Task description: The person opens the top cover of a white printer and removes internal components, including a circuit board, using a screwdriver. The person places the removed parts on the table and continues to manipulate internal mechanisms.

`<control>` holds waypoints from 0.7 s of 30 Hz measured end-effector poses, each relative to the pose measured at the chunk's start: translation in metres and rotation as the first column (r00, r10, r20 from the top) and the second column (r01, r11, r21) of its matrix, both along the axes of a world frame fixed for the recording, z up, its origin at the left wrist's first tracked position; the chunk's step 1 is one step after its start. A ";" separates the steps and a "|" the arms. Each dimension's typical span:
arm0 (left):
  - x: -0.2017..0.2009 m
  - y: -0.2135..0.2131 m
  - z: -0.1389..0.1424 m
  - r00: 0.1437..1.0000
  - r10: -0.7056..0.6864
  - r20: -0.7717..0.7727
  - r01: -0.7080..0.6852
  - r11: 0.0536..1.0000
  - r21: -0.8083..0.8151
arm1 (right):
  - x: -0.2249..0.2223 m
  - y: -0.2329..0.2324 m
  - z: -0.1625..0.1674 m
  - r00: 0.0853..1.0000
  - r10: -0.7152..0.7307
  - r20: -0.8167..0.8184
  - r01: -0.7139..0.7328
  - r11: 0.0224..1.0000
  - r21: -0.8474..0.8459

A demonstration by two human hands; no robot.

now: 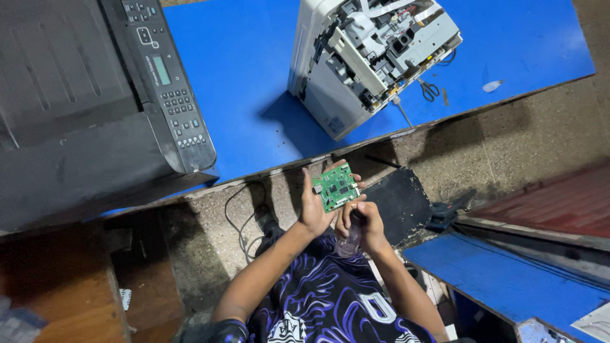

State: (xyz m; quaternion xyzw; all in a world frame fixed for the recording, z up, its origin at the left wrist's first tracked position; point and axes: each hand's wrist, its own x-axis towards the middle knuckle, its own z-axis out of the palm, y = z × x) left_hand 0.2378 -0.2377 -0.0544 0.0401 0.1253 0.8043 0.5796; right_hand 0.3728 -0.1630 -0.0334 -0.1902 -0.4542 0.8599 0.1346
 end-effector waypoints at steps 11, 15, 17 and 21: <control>-0.017 -0.018 -0.008 0.993 0.037 0.109 -0.036 0.999 -0.013 | 0.028 0.000 -0.006 0.998 -0.047 0.041 0.031 0.946 0.324; -0.027 -0.027 -0.011 0.995 0.089 0.039 -0.085 0.993 -0.085 | 0.033 -0.003 -0.009 0.983 -0.108 0.151 0.006 0.834 0.552; -0.032 -0.029 -0.017 0.994 0.105 0.026 -0.099 0.981 -0.168 | 0.034 -0.009 -0.008 0.977 -0.127 0.170 0.003 0.811 0.586; -0.045 -0.030 -0.040 0.988 0.141 0.059 -0.106 0.910 -0.401 | 0.035 -0.023 -0.006 0.936 -0.163 0.313 -0.047 0.822 0.567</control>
